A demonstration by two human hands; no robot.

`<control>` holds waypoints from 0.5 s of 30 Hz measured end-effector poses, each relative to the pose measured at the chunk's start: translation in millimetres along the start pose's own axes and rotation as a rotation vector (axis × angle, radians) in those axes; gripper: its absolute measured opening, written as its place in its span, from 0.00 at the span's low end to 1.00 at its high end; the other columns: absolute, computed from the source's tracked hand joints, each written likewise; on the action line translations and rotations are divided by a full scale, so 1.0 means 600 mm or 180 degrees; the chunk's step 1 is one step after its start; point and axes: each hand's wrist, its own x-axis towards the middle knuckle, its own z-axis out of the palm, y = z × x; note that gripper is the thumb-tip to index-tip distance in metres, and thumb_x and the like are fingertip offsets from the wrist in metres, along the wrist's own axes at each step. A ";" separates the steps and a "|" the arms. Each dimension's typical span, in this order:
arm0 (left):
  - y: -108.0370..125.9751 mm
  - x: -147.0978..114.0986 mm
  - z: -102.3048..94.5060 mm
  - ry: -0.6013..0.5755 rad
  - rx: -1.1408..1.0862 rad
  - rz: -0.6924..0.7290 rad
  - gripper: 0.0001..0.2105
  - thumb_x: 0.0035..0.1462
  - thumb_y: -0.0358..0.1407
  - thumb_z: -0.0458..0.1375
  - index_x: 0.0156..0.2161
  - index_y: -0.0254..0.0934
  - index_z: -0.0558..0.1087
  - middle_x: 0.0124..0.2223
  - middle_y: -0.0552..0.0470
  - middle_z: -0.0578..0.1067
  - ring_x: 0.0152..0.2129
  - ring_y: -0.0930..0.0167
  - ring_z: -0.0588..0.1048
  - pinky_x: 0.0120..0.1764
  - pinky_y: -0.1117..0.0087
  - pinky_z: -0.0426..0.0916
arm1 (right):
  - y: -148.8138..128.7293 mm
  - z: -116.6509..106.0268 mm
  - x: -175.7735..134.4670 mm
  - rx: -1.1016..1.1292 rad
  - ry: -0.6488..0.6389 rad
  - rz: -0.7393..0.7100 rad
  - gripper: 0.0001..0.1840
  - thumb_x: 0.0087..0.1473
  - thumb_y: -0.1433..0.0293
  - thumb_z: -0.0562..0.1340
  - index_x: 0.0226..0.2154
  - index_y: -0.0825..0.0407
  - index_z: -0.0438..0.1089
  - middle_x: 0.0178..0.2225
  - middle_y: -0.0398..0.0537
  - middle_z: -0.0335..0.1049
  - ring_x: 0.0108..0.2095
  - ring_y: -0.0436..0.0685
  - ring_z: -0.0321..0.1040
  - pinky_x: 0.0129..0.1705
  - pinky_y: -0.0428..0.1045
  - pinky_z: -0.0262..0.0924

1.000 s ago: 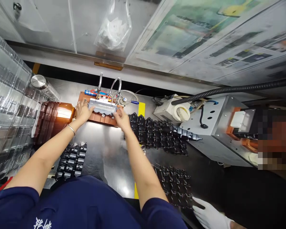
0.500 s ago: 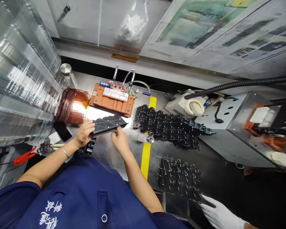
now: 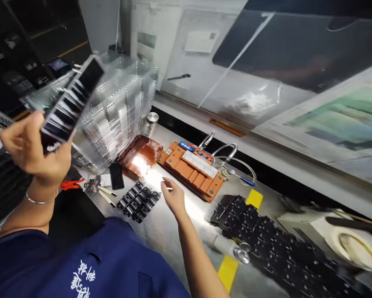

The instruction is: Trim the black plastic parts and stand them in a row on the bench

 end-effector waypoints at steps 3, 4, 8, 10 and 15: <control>-0.060 0.035 0.024 -0.0743 0.0471 -0.0162 0.28 0.51 0.38 0.63 0.57 0.34 0.68 0.46 0.41 0.70 0.44 0.61 0.71 0.46 0.56 0.70 | -0.026 0.079 0.056 -0.0406 -0.0228 -0.0288 0.20 0.55 0.65 0.55 0.46 0.58 0.71 0.46 0.63 0.73 0.48 0.65 0.69 0.48 0.61 0.64; -0.072 0.037 0.035 -0.1202 0.0510 -0.0245 0.27 0.52 0.39 0.62 0.57 0.35 0.68 0.47 0.41 0.70 0.45 0.60 0.71 0.46 0.55 0.69 | -0.036 0.105 0.070 -0.0555 -0.0306 -0.0368 0.21 0.55 0.66 0.56 0.49 0.58 0.69 0.50 0.65 0.70 0.52 0.66 0.66 0.53 0.63 0.61; -0.065 0.021 0.057 -0.2548 0.0132 -0.0394 0.26 0.58 0.48 0.55 0.58 0.36 0.66 0.58 0.39 0.68 0.56 0.49 0.64 0.54 0.41 0.60 | -0.062 0.188 0.097 -0.1065 -0.0699 -0.0598 0.34 0.49 0.65 0.66 0.56 0.63 0.61 0.61 0.73 0.54 0.63 0.72 0.50 0.61 0.68 0.46; -0.035 -0.006 0.049 -0.2336 -0.0216 -0.0464 0.26 0.58 0.49 0.55 0.57 0.35 0.66 0.59 0.38 0.67 0.59 0.48 0.62 0.58 0.38 0.53 | -0.062 0.210 0.093 -0.1247 -0.0851 -0.0635 0.35 0.48 0.68 0.67 0.56 0.65 0.62 0.62 0.75 0.51 0.64 0.74 0.47 0.61 0.69 0.43; 0.046 -0.150 0.081 -0.3580 -0.2317 -0.2163 0.15 0.50 0.49 0.61 0.34 0.39 0.75 0.35 0.47 0.79 0.36 0.63 0.78 0.44 0.61 0.73 | -0.049 0.196 0.079 -0.1409 -0.1028 -0.0689 0.15 0.60 0.70 0.58 0.48 0.56 0.71 0.55 0.63 0.67 0.58 0.64 0.61 0.59 0.60 0.54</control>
